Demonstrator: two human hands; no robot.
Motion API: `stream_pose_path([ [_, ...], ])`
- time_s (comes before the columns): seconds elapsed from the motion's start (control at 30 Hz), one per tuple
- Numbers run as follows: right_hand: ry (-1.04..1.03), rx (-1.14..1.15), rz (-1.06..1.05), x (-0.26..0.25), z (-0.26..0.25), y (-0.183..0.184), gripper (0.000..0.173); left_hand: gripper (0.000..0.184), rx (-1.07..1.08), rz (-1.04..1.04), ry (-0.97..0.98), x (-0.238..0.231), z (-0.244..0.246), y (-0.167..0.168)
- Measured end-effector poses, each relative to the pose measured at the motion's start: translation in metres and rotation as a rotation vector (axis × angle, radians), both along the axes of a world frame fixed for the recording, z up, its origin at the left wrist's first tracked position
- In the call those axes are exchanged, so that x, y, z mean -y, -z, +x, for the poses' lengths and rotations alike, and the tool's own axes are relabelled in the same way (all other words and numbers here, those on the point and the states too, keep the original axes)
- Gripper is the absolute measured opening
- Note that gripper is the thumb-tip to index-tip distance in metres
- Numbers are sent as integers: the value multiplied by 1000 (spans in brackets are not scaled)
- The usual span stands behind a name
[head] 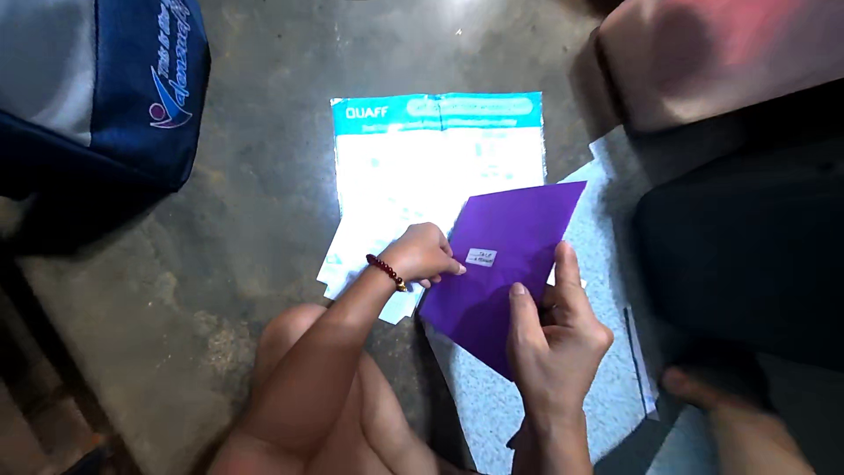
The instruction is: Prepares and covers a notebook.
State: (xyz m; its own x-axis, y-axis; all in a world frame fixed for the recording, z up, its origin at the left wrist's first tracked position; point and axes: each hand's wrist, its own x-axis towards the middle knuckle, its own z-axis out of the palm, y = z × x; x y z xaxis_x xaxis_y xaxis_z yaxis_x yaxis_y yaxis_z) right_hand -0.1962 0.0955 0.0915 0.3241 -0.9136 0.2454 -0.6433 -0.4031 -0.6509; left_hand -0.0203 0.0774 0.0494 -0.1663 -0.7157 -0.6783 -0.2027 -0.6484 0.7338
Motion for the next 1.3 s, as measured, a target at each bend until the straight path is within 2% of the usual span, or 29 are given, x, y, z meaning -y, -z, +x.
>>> stream_pose_path([
  [0.2, -3, 10, -1, 0, 1, 1, 54, 30, -39, 59, 22, 7, 4, -1],
  [0.5, 0, -5, -5, -3, 0, 2, 54, 26, -11, 33, 20, 2, 1, 0],
  [0.7, 4, 48, -51, -4, 3, 5, 52, 34, -21, 61, 77, 7, 5, -2],
  [1.3, 0, 60, -51, -5, 6, 6, 52, 31, -24, 74, 83, 8, 7, -7],
])
